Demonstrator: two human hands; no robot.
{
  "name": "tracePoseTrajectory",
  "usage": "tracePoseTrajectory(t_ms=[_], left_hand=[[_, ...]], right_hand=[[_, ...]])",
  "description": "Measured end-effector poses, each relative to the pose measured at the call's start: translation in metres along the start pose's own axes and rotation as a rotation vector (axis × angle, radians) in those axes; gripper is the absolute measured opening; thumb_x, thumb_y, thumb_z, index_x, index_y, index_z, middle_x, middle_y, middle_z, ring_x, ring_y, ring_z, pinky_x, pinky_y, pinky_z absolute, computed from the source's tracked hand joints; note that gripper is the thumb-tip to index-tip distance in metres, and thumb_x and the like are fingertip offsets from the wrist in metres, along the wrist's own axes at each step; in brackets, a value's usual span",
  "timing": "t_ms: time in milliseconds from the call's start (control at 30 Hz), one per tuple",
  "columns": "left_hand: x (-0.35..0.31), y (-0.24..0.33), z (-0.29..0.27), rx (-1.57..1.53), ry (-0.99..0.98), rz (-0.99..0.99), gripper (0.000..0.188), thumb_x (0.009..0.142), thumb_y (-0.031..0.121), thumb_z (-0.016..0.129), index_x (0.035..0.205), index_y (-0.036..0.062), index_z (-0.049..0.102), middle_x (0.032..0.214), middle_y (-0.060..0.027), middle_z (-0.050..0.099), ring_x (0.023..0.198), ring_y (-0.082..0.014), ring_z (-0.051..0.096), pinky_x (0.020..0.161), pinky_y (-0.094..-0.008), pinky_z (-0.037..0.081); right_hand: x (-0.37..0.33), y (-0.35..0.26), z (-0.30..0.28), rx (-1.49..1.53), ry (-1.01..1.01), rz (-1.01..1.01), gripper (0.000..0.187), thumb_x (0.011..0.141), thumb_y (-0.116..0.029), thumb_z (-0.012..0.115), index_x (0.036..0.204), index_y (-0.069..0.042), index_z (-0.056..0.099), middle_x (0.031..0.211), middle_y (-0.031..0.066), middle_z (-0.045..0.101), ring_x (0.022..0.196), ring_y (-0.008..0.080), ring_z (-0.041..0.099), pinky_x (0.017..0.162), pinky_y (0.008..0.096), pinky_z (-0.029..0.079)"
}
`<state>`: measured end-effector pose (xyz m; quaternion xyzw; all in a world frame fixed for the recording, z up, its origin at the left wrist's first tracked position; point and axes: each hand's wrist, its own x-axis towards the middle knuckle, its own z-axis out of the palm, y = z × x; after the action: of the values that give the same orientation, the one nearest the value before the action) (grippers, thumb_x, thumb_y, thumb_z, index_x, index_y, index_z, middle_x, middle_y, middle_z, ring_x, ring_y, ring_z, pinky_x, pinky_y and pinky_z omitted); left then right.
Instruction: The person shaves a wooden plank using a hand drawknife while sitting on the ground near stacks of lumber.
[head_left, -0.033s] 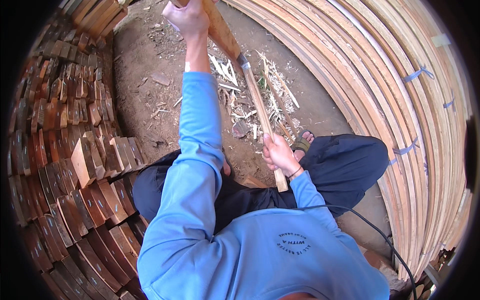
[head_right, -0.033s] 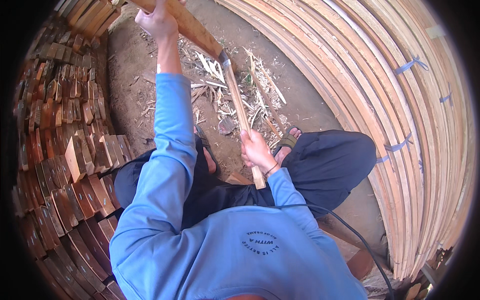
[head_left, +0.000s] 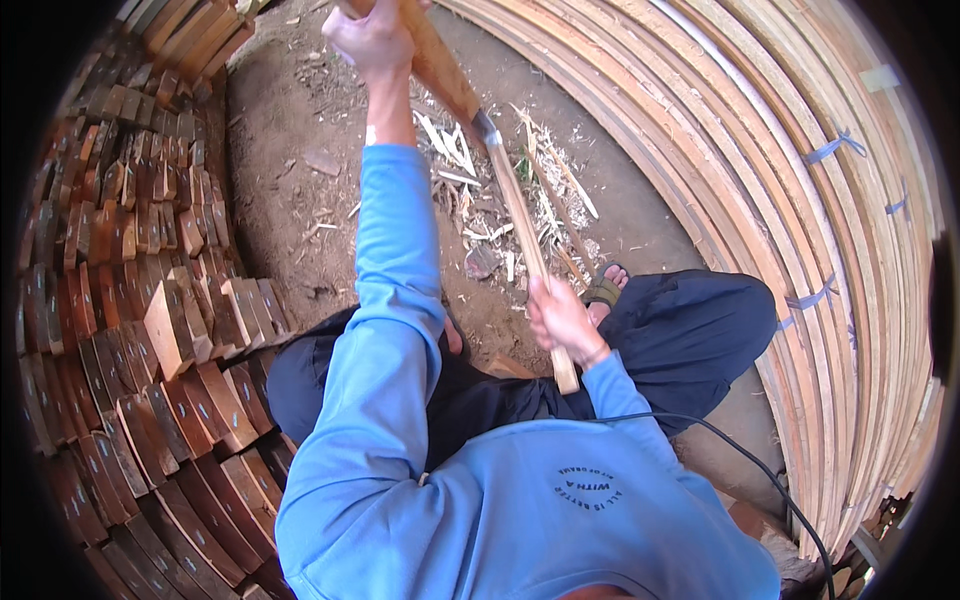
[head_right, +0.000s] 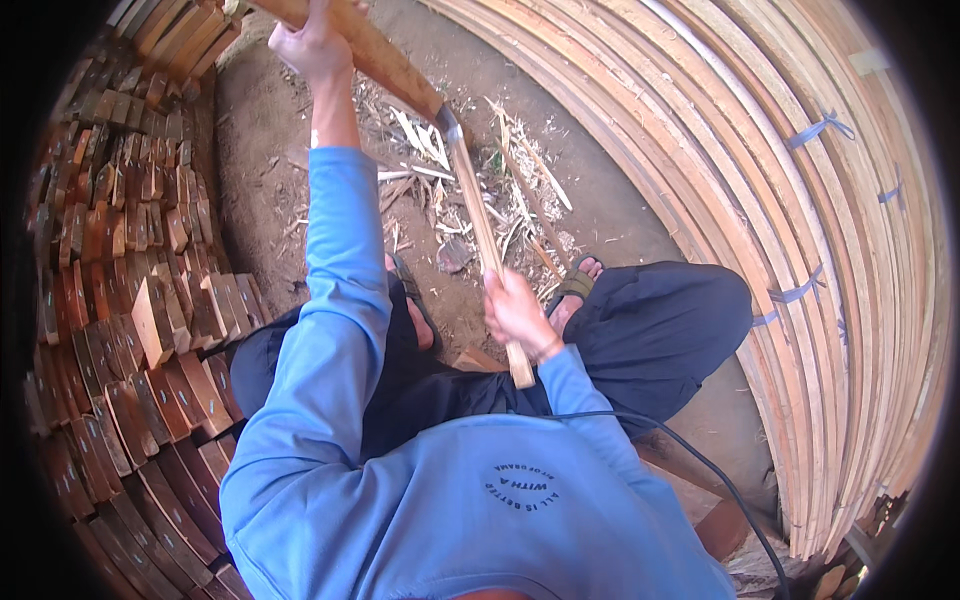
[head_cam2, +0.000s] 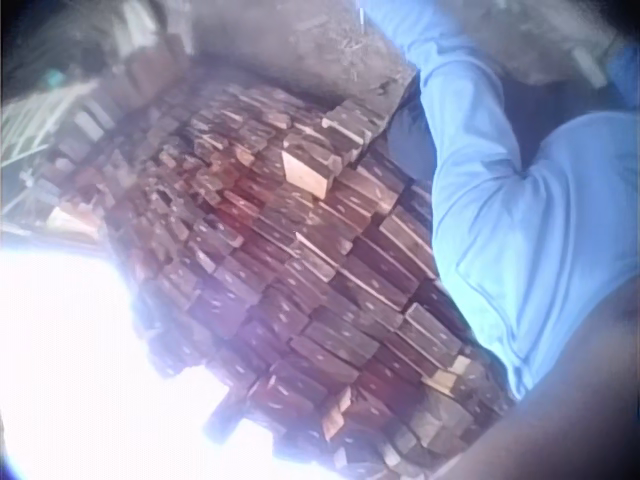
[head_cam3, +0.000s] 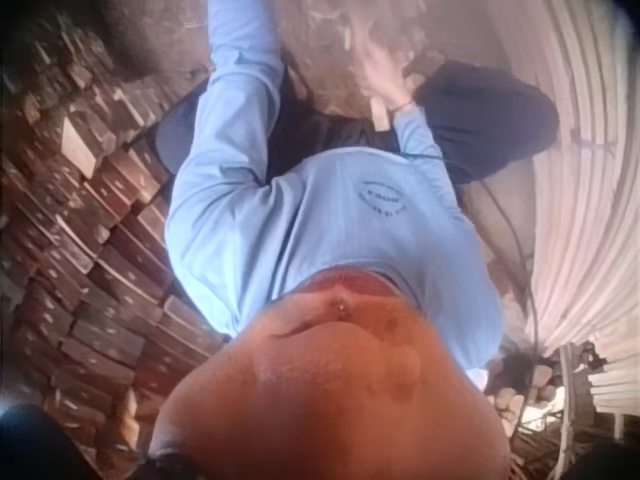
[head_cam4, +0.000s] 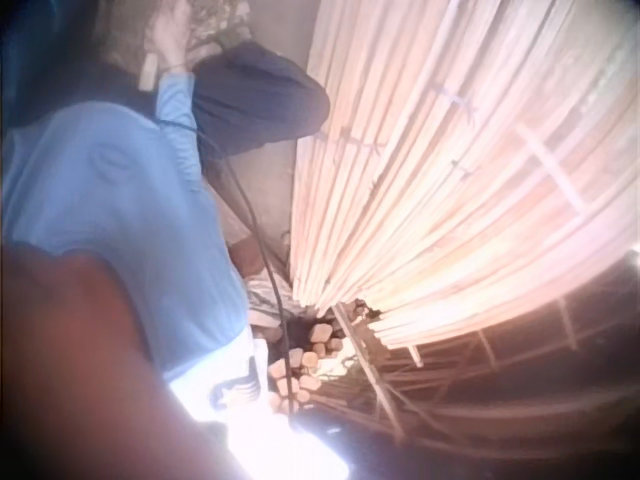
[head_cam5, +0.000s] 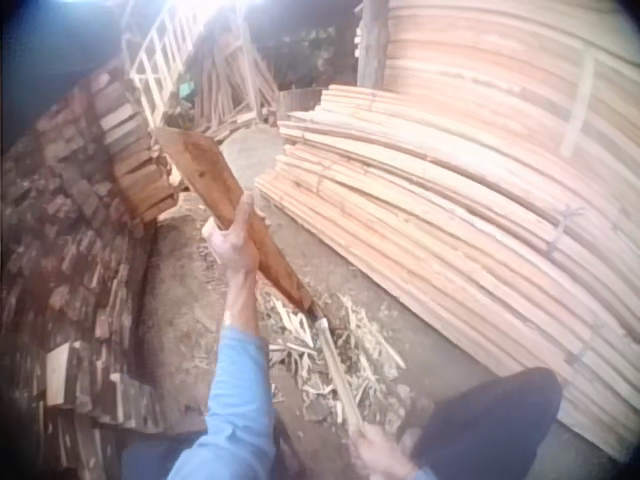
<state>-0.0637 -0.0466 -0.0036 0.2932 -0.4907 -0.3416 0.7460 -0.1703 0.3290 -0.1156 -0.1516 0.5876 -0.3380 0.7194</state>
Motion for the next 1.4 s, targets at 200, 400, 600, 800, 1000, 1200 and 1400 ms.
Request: tracePoseTrajectory(t_ms=[200,400,600,800,1000,1200,1400], left_hand=[[-0.001,0.005,0.007,-0.037,0.027,-0.022,0.025,0.091,0.019,0.077,0.099,-0.0043,0.072,0.077,-0.0068,0.068,0.061,-0.0158,0.064,0.057,-0.0304,0.052],[0.025,-0.012,-0.004,-0.032,0.055,0.151,0.024,0.091,0.016,0.078,0.101,-0.0049,0.071,0.079,-0.0063,0.068,0.065,-0.0148,0.064,0.059,-0.0303,0.052],[0.012,-0.007,-0.002,-0.057,0.019,0.038,0.027,0.091,0.019,0.077,0.103,-0.0051,0.071,0.076,-0.0071,0.067,0.06,-0.0166,0.064,0.056,-0.0316,0.053],[0.01,-0.014,-0.005,-0.077,0.018,0.064,0.022,0.09,0.013,0.078,0.101,-0.0047,0.072,0.076,-0.0068,0.068,0.061,-0.0157,0.064,0.057,-0.0299,0.053],[0.014,-0.003,-0.003,-0.02,-0.018,0.086,0.03,0.09,0.02,0.08,0.105,-0.0052,0.073,0.079,-0.0062,0.07,0.065,-0.0146,0.064,0.061,-0.0316,0.053],[0.003,-0.001,0.012,0.0,-0.013,0.038,0.026,0.09,0.018,0.079,0.101,-0.0042,0.074,0.079,-0.0062,0.07,0.066,-0.0147,0.065,0.061,-0.0302,0.052],[0.001,0.004,0.024,0.04,-0.026,0.149,0.023,0.091,0.016,0.077,0.101,-0.0042,0.073,0.08,-0.0063,0.07,0.065,-0.014,0.064,0.062,-0.0287,0.052]], right_hand=[[0.009,0.008,0.0,-0.005,0.002,-0.034,0.034,0.111,-0.043,0.045,0.095,-0.013,0.041,0.063,-0.0029,0.04,0.043,0.0082,0.039,0.035,0.0261,0.033],[-0.026,0.036,-0.009,0.043,-0.055,0.034,0.031,0.112,-0.039,0.042,0.094,-0.014,0.042,0.062,-0.0035,0.038,0.043,0.0085,0.036,0.036,0.0266,0.031],[0.004,0.006,0.0,-0.007,0.001,0.013,0.023,0.113,-0.032,0.041,0.098,-0.014,0.041,0.063,-0.0038,0.039,0.042,0.009,0.036,0.034,0.026,0.028],[0.014,0.004,0.003,-0.061,0.008,-0.063,0.033,0.111,-0.04,0.045,0.094,-0.013,0.042,0.061,-0.0023,0.038,0.039,0.0095,0.037,0.035,0.0261,0.032],[-0.025,0.038,-0.007,-0.035,0.018,-0.043,0.034,0.112,-0.038,0.044,0.091,-0.012,0.042,0.062,-0.002,0.039,0.04,0.0111,0.038,0.033,0.0293,0.031],[0.002,0.003,-0.004,-0.013,0.006,-0.029,0.035,0.112,-0.041,0.043,0.091,-0.013,0.041,0.062,-0.0036,0.038,0.044,0.0076,0.037,0.036,0.0258,0.031],[0.022,0.001,-0.007,0.061,-0.022,-0.046,0.031,0.112,-0.036,0.044,0.091,-0.014,0.042,0.062,-0.0041,0.037,0.04,0.0075,0.032,0.034,0.026,0.027]])
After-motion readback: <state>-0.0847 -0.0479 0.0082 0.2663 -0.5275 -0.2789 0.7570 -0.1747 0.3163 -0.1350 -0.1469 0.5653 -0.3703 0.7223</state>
